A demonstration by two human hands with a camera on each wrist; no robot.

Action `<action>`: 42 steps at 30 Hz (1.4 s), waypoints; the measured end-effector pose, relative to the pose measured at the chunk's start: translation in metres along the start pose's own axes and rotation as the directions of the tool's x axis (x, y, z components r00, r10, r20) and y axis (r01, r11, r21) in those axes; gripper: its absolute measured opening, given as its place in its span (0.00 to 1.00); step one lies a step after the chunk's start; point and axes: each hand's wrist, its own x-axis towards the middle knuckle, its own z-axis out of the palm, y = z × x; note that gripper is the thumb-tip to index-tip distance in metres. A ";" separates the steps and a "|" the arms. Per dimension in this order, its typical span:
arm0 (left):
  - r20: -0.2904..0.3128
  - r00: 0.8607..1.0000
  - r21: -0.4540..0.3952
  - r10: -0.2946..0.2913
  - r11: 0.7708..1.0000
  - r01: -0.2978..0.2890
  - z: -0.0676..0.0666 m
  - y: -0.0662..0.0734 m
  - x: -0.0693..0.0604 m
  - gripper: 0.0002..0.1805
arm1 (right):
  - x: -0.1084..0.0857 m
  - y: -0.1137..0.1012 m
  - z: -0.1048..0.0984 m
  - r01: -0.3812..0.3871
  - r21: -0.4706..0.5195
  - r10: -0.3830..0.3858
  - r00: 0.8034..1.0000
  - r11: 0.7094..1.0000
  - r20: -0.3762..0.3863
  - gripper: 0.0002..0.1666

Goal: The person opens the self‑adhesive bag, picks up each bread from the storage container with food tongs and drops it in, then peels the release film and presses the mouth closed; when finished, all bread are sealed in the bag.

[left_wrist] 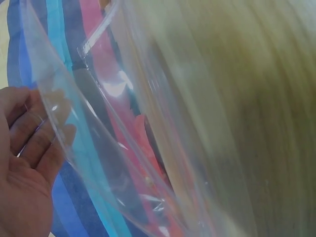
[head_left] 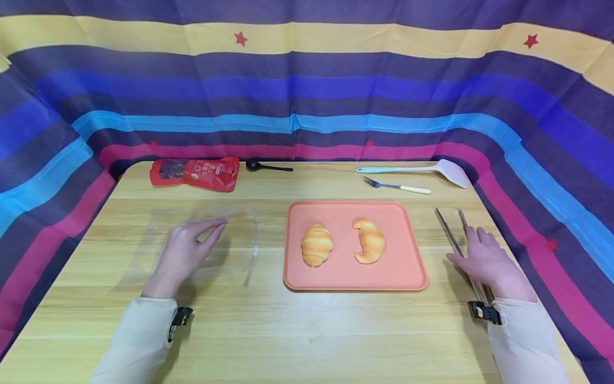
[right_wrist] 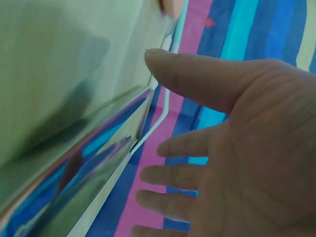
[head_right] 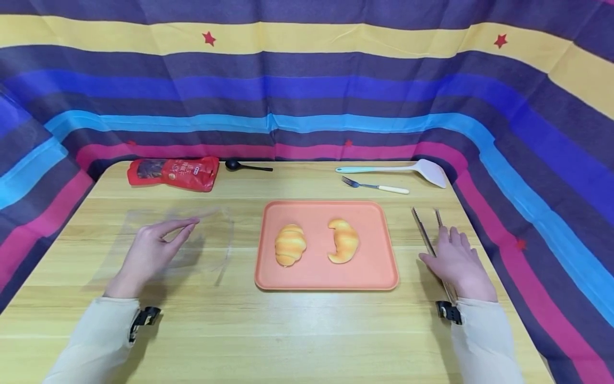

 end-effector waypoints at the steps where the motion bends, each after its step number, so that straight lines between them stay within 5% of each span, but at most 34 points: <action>1: 0.000 1.000 0.000 -0.003 1.000 0.003 0.000 0.000 0.000 0.12 | -0.001 0.003 0.001 -0.013 0.000 0.013 1.000 1.000 0.005 0.53; 12: 0.009 1.000 0.002 -0.021 1.000 0.021 0.001 0.000 0.000 0.12 | -0.006 0.014 0.004 -0.096 -0.029 0.097 0.994 0.995 0.051 0.48; 28: 0.024 0.999 0.008 -0.032 0.999 0.032 0.001 0.000 0.001 0.13 | 0.000 0.025 0.003 -0.068 -0.043 0.071 0.995 0.997 0.067 0.32; 35: 0.017 1.000 0.001 -0.023 1.000 0.023 0.001 0.000 0.002 0.13 | -0.005 0.022 -0.001 -0.074 -0.013 0.074 0.997 0.997 0.020 0.22; 42: 0.028 0.999 0.008 -0.030 1.000 0.029 -0.001 -0.001 0.001 0.13 | -0.014 0.012 -0.004 -0.076 0.025 0.078 0.989 0.997 -0.129 0.31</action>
